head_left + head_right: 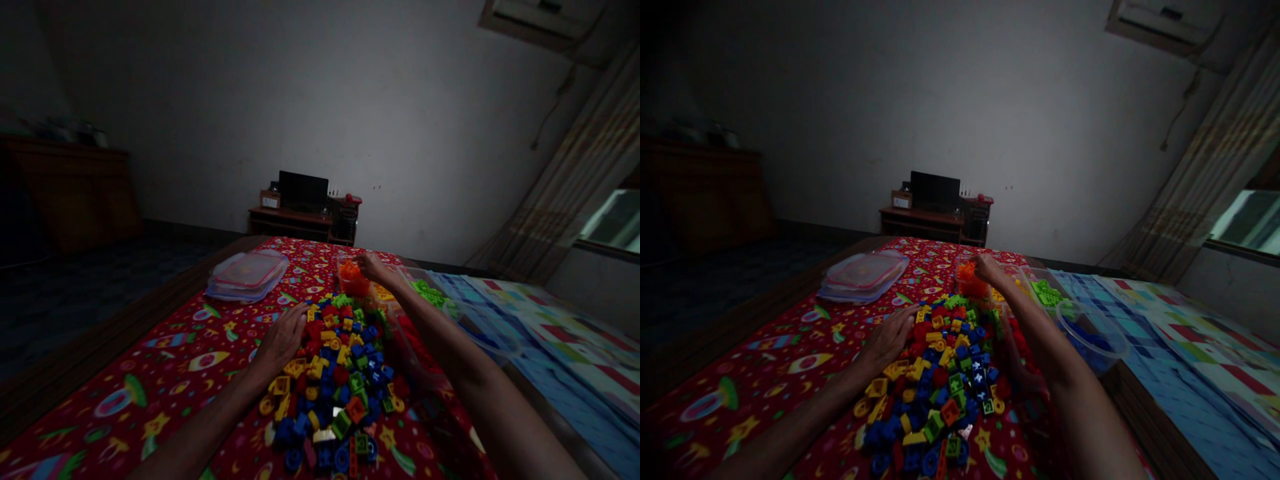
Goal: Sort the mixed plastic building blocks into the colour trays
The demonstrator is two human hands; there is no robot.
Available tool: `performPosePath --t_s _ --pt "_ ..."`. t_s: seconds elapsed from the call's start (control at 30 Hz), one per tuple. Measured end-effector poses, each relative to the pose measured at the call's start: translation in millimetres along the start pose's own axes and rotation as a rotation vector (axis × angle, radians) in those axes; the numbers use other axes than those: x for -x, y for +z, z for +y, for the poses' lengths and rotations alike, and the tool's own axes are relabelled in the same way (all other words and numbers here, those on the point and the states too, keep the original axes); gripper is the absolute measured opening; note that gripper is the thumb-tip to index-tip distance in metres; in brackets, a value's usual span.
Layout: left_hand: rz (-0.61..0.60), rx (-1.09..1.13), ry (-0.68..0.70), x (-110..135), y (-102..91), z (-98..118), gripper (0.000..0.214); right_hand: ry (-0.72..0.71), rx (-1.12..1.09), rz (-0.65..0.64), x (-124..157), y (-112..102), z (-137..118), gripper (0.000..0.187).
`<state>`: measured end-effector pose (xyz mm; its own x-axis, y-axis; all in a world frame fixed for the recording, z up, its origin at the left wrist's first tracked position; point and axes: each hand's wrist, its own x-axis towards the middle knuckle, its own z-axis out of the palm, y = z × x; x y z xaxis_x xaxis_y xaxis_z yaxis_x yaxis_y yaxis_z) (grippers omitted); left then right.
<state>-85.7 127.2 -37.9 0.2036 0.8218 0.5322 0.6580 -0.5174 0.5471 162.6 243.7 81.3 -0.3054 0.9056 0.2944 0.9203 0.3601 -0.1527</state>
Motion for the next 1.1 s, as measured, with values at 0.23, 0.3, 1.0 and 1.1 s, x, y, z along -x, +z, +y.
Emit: performPosePath --t_s 0.23,0.3,1.0,1.1 --pt "0.024 -0.013 0.024 -1.2 4.1 -4.3 0.046 -0.069 -0.300 0.051 57.6 -32.7 -27.7 0.049" --pt "0.017 -0.021 0.044 -2.7 4.6 -5.0 0.046 -0.044 -0.371 0.066 80.6 -35.3 -38.3 0.041" --pt "-0.256 -0.026 0.095 -20.4 -36.4 38.9 0.037 0.037 -0.365 -0.087 159.2 -5.0 -35.0 0.034" --pt "-0.324 -0.014 0.156 -21.6 -42.4 46.9 0.036 0.101 -0.624 -0.105 158.0 -5.9 -31.0 0.032"
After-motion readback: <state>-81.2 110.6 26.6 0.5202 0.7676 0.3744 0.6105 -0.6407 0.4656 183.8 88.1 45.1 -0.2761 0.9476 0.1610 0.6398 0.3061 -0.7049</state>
